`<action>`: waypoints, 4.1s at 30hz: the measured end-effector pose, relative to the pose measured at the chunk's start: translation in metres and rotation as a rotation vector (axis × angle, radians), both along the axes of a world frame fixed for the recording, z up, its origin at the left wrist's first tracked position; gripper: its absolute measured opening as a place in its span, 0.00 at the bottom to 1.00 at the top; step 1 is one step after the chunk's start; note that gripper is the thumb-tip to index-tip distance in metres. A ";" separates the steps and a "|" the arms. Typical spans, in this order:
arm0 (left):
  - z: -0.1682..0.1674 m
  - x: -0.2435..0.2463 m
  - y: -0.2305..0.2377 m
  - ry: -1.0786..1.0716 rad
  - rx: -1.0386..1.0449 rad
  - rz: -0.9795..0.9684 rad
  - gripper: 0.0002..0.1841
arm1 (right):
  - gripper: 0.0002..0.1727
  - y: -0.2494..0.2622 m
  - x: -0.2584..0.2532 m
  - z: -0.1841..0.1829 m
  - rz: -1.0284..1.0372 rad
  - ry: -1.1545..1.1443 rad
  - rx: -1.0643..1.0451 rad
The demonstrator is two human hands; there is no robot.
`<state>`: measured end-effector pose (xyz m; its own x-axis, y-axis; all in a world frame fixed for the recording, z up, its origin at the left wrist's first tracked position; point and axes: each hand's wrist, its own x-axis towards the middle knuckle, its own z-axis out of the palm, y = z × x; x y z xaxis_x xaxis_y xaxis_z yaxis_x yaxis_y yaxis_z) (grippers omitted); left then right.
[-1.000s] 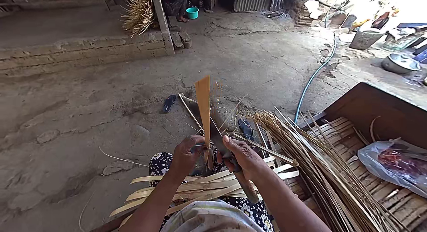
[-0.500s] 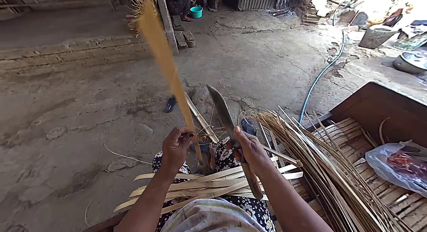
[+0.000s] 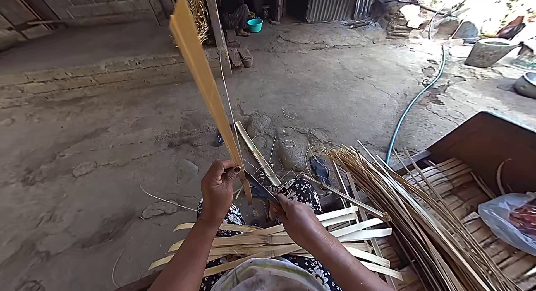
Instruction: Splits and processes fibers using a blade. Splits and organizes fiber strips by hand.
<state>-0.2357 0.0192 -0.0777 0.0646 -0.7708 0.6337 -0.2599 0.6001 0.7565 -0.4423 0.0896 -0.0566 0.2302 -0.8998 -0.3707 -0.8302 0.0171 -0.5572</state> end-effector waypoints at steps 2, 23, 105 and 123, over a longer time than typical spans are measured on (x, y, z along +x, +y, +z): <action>-0.003 0.000 -0.001 -0.004 -0.028 -0.006 0.05 | 0.19 -0.002 -0.001 -0.002 -0.003 -0.048 0.024; 0.123 0.074 -0.009 0.401 -0.169 0.029 0.09 | 0.20 -0.023 0.010 -0.048 0.060 0.283 0.190; 0.018 -0.030 0.085 1.128 0.917 -0.617 0.11 | 0.31 0.037 -0.015 -0.026 0.107 -0.477 -0.830; -0.026 0.003 0.067 0.511 1.163 -1.092 0.39 | 0.26 -0.021 -0.064 -0.026 -0.108 0.252 -0.671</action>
